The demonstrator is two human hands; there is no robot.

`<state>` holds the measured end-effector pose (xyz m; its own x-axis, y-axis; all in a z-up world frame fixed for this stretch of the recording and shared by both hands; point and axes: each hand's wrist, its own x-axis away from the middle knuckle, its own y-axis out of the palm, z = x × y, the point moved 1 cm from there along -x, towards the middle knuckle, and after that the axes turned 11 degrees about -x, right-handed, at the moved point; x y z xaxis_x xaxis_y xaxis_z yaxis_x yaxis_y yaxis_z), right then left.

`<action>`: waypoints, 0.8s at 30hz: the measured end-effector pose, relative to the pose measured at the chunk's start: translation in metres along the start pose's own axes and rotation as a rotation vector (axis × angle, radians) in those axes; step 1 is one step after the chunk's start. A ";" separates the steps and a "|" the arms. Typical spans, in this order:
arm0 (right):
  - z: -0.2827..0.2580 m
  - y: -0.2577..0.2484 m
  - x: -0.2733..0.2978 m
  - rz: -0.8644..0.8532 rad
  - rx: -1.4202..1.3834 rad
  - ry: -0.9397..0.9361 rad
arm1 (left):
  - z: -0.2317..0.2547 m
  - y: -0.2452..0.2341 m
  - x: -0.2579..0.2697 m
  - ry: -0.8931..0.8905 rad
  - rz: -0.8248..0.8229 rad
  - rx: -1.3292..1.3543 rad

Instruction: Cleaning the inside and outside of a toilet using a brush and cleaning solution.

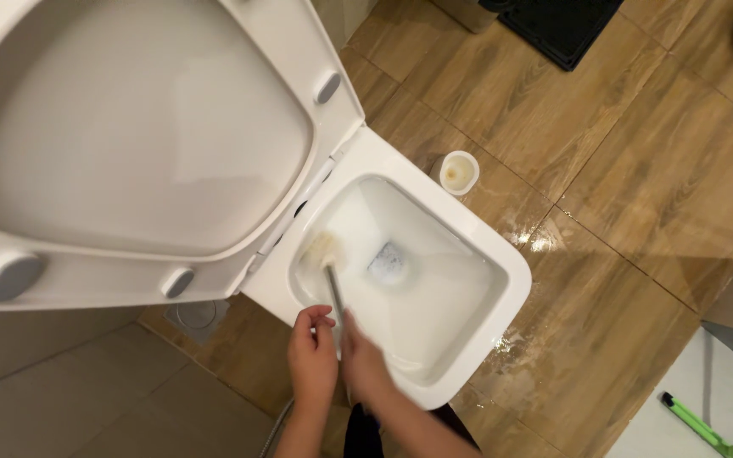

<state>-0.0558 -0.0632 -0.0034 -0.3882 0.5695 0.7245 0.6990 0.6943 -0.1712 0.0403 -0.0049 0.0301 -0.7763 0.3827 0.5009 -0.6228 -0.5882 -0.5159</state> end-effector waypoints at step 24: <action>0.037 -0.079 0.061 -0.277 0.590 -0.056 | 0.044 0.006 0.001 0.007 0.031 -0.040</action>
<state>-0.1569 -0.0670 0.0296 -0.5481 0.3457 0.7616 0.1278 0.9345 -0.3322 0.0403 -0.0396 0.0578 -0.7957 0.3697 0.4798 -0.6020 -0.5706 -0.5586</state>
